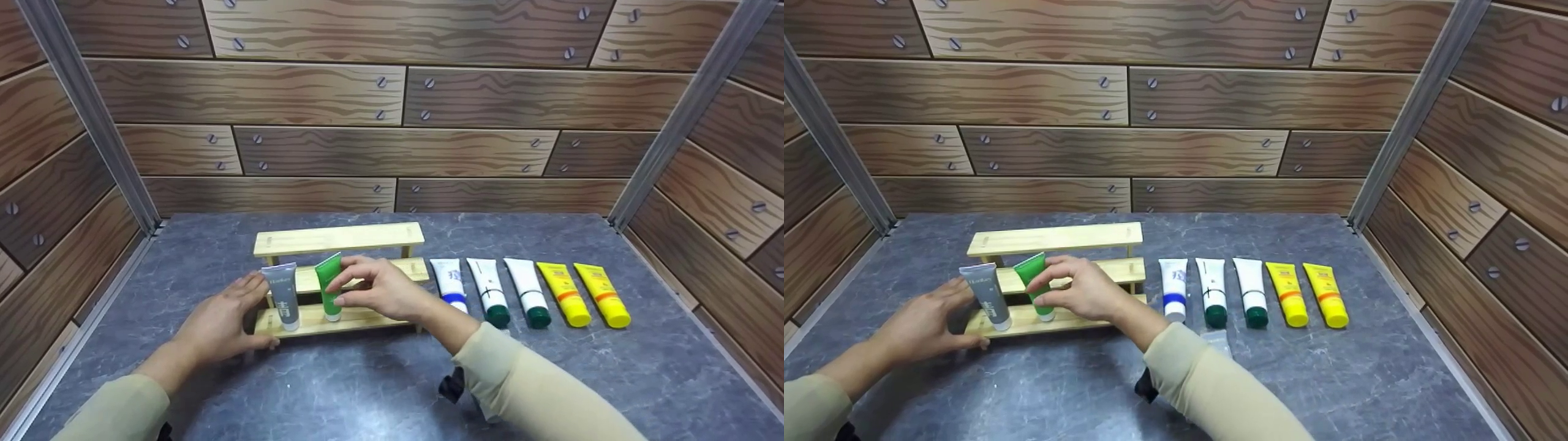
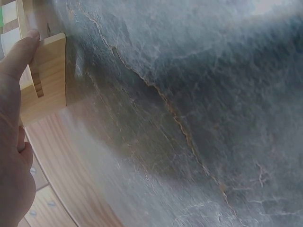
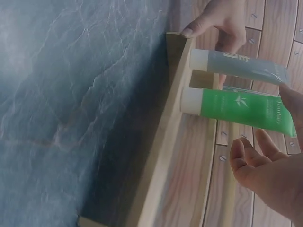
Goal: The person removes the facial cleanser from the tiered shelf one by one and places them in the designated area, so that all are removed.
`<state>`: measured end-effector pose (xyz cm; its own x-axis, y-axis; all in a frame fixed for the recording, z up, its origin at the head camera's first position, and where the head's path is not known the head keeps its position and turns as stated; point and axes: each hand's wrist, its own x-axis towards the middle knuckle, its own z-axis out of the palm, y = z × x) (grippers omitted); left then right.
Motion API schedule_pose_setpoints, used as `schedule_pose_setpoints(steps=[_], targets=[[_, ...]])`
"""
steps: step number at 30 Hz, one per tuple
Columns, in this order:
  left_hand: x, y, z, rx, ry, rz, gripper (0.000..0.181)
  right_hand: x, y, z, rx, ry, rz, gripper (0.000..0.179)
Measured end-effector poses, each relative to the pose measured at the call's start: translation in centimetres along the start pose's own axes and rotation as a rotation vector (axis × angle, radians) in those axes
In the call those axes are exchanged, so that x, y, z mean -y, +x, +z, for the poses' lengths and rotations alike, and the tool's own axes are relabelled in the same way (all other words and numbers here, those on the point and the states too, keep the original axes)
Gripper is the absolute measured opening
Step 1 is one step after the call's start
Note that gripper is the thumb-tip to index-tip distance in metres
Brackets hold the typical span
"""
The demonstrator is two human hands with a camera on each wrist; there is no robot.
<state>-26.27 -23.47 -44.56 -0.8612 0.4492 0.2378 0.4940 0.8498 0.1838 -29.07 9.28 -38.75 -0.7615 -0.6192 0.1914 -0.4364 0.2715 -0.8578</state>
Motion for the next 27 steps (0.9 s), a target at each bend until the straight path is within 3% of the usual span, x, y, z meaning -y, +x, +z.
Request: schedule_pose_setpoints(steps=[12, 19, 27], targets=[[0.1, 0.0, 0.1, 0.007, 0.001, -0.002, 0.108, -1.4, 0.7, 1.1, 0.023, 0.131, -0.026, 0.036], [0.2, 0.0, 0.1, -0.023, 0.002, 0.025, 0.104, -1.8, 0.6, 1.7, -0.021, 0.155, -0.008, 0.044], [0.1, 0.0, 0.0, 0.003, 0.003, 0.006, 0.106, -2.0, -0.4, 1.6, -0.09, 0.203, 0.056, 0.042]])
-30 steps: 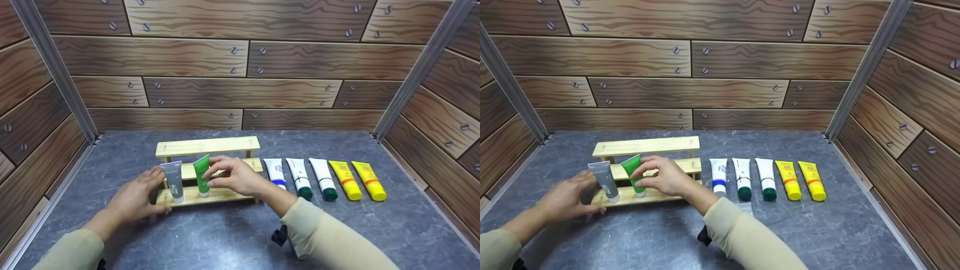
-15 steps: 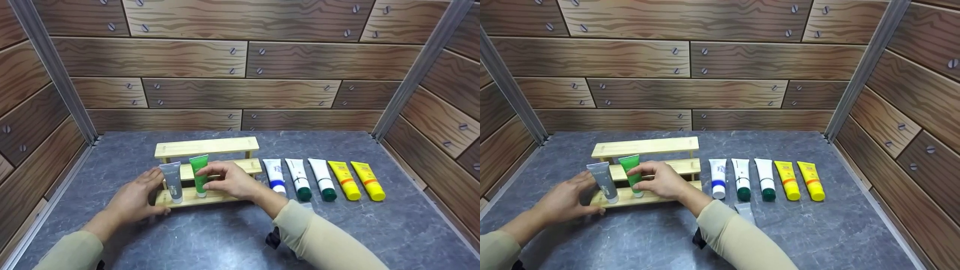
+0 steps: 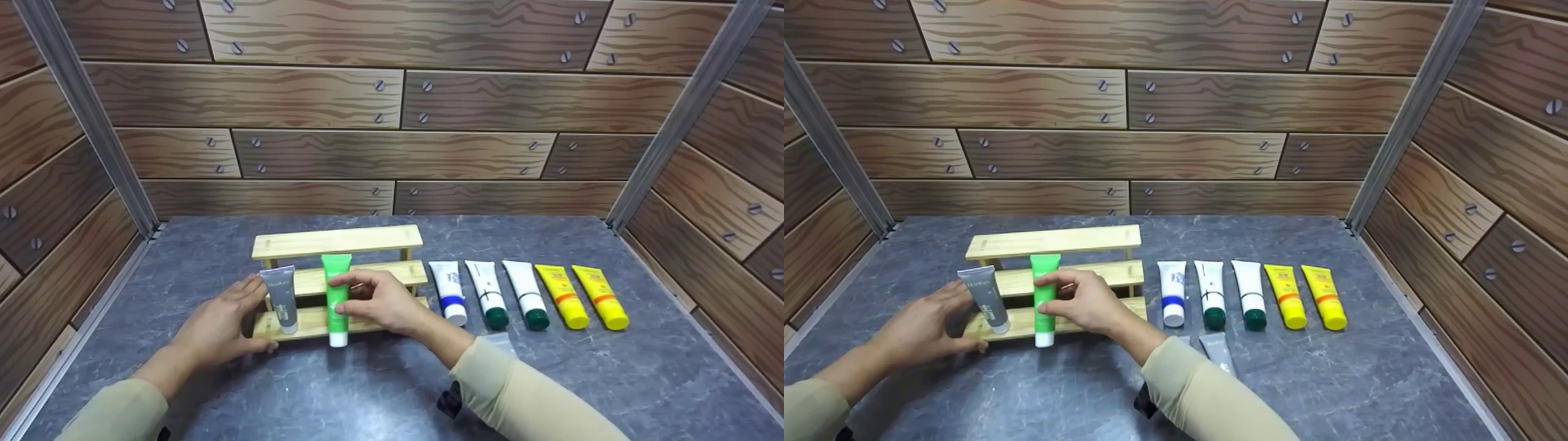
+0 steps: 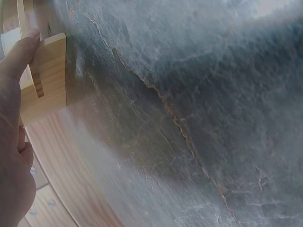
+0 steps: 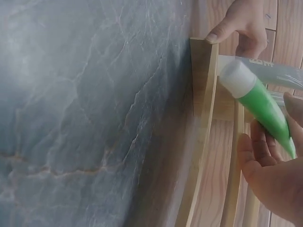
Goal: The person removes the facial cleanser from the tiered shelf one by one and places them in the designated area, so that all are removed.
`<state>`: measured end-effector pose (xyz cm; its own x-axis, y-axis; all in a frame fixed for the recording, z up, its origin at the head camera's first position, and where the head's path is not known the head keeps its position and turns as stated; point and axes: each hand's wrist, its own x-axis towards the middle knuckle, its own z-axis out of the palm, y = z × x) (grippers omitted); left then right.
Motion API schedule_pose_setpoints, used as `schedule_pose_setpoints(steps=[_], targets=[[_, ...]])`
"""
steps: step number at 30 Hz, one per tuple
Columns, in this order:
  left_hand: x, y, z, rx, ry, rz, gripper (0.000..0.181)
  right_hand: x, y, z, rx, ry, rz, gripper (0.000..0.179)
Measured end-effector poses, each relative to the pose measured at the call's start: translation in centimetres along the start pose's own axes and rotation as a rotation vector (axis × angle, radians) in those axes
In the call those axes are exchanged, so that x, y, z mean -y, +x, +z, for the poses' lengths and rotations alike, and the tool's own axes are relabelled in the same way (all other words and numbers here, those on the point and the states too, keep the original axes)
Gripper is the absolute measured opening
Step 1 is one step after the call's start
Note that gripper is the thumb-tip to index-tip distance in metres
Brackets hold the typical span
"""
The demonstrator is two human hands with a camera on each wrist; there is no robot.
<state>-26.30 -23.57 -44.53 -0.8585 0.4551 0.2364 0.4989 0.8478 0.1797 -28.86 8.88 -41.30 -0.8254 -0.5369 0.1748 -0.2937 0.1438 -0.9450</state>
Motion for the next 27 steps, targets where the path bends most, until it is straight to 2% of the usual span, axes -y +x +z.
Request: schedule_pose_setpoints(steps=[5, 12, 15, 22, 27], targets=[[0.0, 0.1, -0.1, 0.003, 0.0, -0.006, 0.107, 0.7, -1.1, -0.9, -0.032, 0.024, 0.0, 0.036], [0.0, 0.0, 0.0, 0.002, -0.006, -0.006, 0.107, 1.5, -3.4, -2.2, -0.041, -0.059, 0.011, 0.03], [0.0, -0.1, 0.1, 0.002, -0.009, -0.004, 0.107, 1.8, -4.5, -2.7, -0.037, -0.074, 0.025, 0.029], [0.2, 0.0, 0.1, -0.043, -0.01, 0.026, 0.103, 2.6, -6.5, -3.6, -0.016, -0.111, 0.033, 0.029], [0.0, -0.1, 0.0, -0.038, -0.009, 0.02, 0.103, 3.4, -7.7, -4.1, 0.003, -0.111, 0.027, 0.028]])
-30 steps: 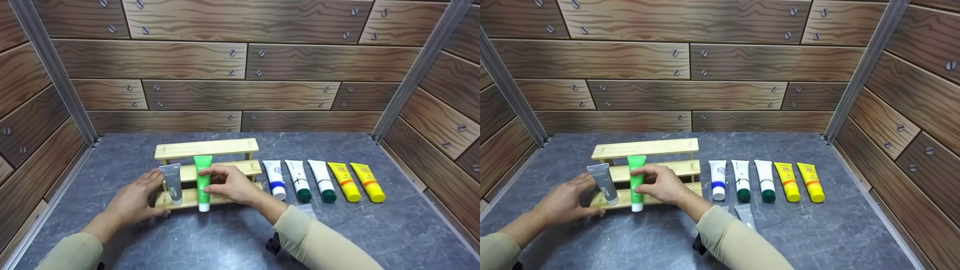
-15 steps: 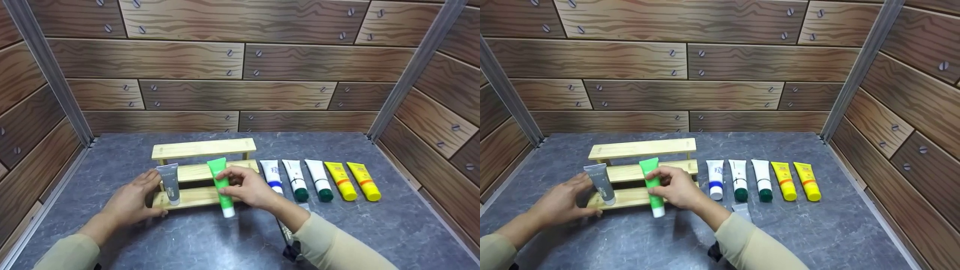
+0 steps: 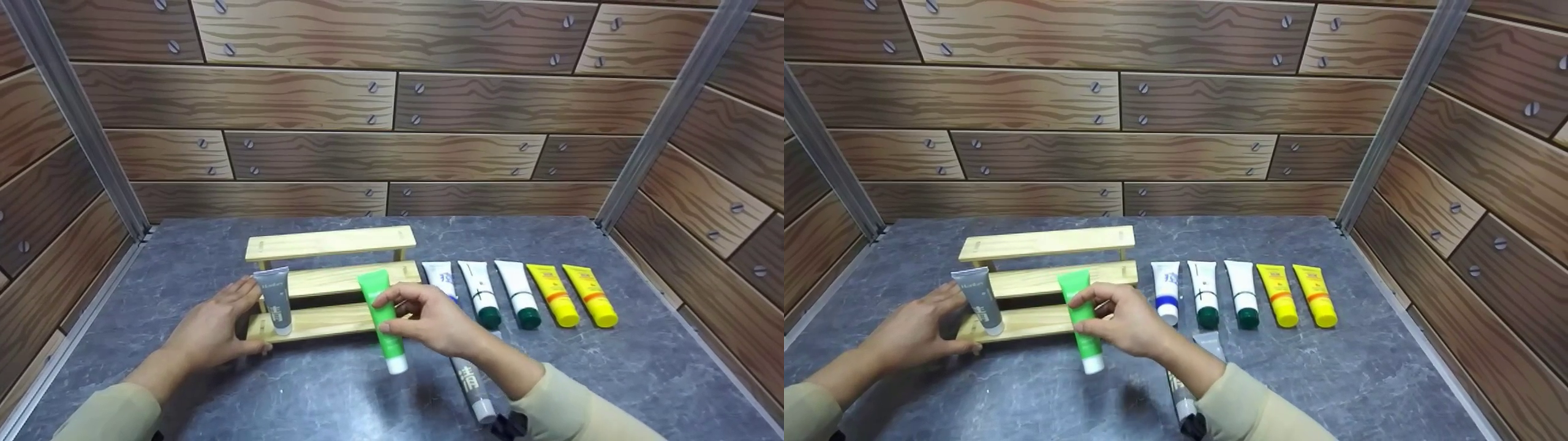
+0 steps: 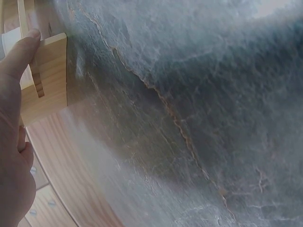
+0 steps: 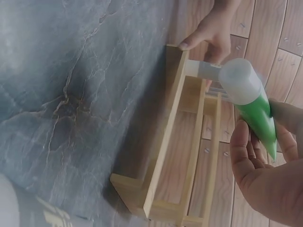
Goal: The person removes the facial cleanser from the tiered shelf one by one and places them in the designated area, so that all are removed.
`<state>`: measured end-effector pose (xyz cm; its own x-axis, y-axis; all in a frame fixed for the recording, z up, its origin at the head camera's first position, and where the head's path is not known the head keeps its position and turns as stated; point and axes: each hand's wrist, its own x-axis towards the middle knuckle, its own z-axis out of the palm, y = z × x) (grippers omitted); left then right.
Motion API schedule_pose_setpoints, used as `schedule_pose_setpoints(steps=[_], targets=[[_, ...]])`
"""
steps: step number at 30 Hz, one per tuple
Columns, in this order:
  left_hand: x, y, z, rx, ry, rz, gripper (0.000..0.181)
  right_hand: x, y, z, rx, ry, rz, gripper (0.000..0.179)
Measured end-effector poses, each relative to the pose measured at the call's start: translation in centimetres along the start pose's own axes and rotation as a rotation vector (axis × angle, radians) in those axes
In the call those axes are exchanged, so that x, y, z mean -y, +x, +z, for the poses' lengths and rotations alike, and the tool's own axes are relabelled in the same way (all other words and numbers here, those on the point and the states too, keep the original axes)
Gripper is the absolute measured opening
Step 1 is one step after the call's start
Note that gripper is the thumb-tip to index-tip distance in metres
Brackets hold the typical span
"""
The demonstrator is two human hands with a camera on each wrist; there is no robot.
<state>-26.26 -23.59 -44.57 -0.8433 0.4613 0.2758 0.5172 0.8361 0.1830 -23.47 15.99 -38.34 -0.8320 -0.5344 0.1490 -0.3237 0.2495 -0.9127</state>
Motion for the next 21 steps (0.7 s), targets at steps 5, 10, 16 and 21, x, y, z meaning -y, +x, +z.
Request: schedule_pose_setpoints(steps=[5, 10, 16, 21], targets=[[-0.1, 0.0, -0.1, 0.007, -0.002, -0.005, 0.103, 0.3, -0.8, -0.5, -0.003, -0.009, -0.005, 0.029], [-0.1, 0.0, 0.0, 0.004, -0.002, -0.004, 0.104, 0.3, -1.4, -1.1, -0.008, -0.024, -0.02, 0.028], [0.0, 0.0, 0.1, 0.003, 0.002, 0.004, 0.106, -0.1, -2.1, -1.7, -0.017, -0.045, -0.02, 0.028], [0.0, 0.0, 0.1, -0.004, 0.001, 0.004, 0.106, -0.7, -2.6, -2.1, -0.027, -0.059, 0.0, 0.028]])
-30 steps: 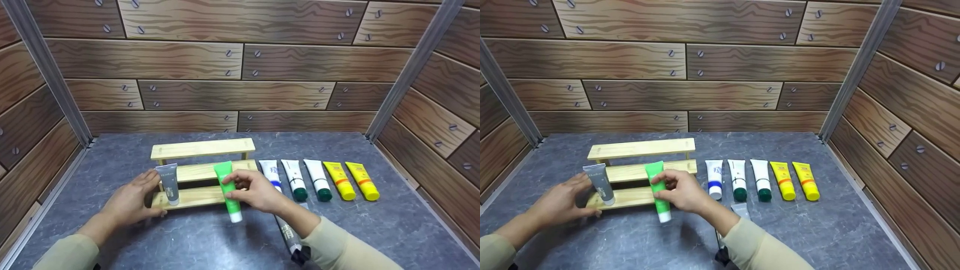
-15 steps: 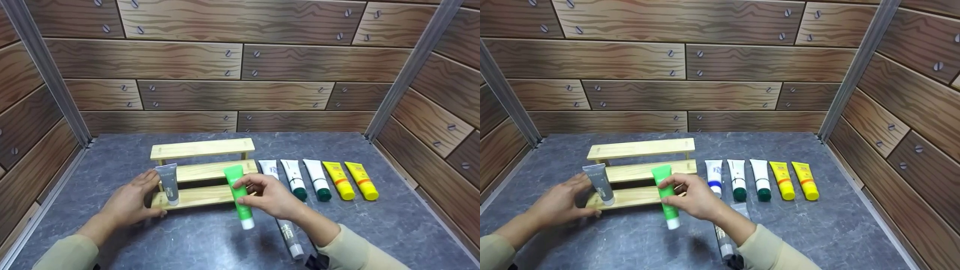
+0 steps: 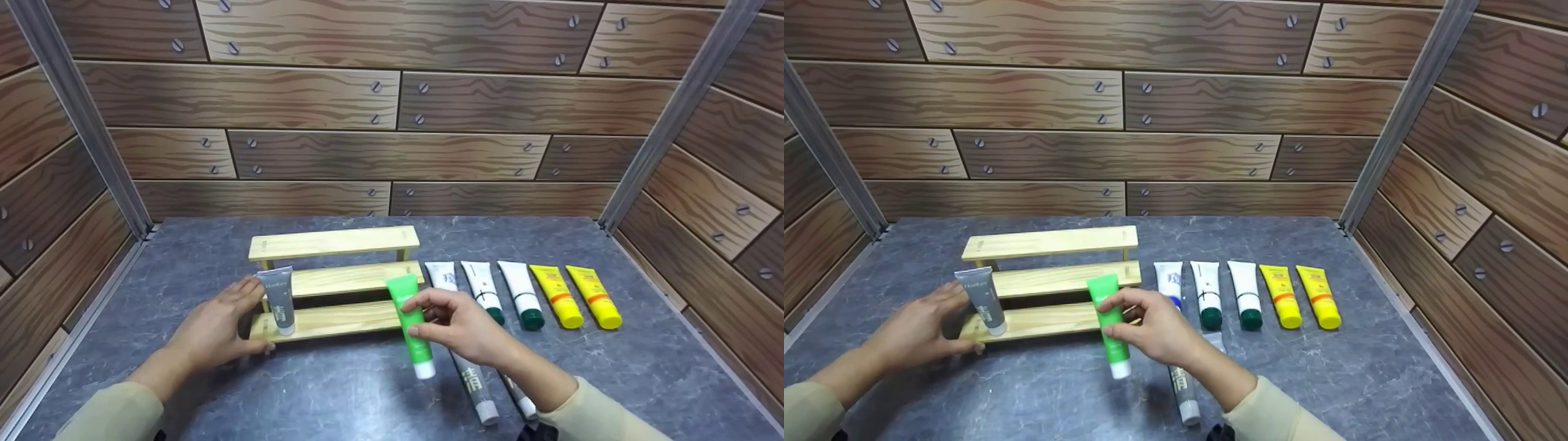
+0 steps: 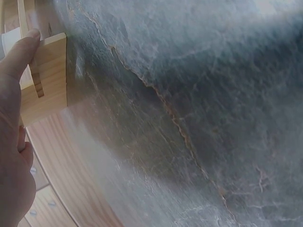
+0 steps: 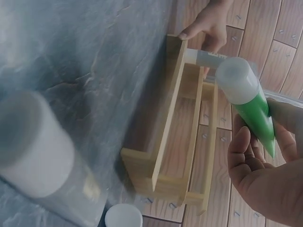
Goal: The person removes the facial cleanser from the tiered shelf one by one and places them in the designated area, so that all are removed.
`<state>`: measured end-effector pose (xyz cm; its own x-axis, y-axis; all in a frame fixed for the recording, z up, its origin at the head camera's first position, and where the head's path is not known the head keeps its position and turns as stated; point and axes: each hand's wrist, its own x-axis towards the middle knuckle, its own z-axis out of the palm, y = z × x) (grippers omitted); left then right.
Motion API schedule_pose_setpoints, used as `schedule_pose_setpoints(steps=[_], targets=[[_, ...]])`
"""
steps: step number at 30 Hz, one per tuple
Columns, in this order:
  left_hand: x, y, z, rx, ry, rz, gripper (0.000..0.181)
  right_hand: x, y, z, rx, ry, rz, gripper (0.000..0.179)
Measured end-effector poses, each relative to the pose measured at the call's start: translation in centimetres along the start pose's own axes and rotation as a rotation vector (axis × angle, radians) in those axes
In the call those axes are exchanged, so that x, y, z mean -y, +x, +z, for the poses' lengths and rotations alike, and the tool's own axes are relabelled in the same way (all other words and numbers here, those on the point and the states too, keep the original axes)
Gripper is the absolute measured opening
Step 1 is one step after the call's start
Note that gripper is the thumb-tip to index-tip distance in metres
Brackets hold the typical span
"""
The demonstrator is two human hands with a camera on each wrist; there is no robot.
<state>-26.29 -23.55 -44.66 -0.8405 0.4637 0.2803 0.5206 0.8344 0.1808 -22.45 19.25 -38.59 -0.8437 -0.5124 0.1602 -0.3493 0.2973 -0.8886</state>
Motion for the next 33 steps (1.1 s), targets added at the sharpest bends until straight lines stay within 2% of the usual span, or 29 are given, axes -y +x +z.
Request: schedule_pose_setpoints(steps=[13, 22, 33], targets=[[-0.1, 0.1, -0.3, 0.021, -0.002, -0.012, 0.106, -1.0, -1.4, -2.3, -0.041, -0.032, 0.04, 0.029], [-0.1, 0.0, -0.2, 0.025, -0.003, -0.015, 0.106, -1.6, -2.5, -4.3, -0.067, -0.118, 0.076, 0.029], [0.2, 0.0, 0.1, 0.015, -0.008, 0.002, 0.105, -2.4, -4.0, -6.8, -0.101, -0.118, 0.127, 0.03]])
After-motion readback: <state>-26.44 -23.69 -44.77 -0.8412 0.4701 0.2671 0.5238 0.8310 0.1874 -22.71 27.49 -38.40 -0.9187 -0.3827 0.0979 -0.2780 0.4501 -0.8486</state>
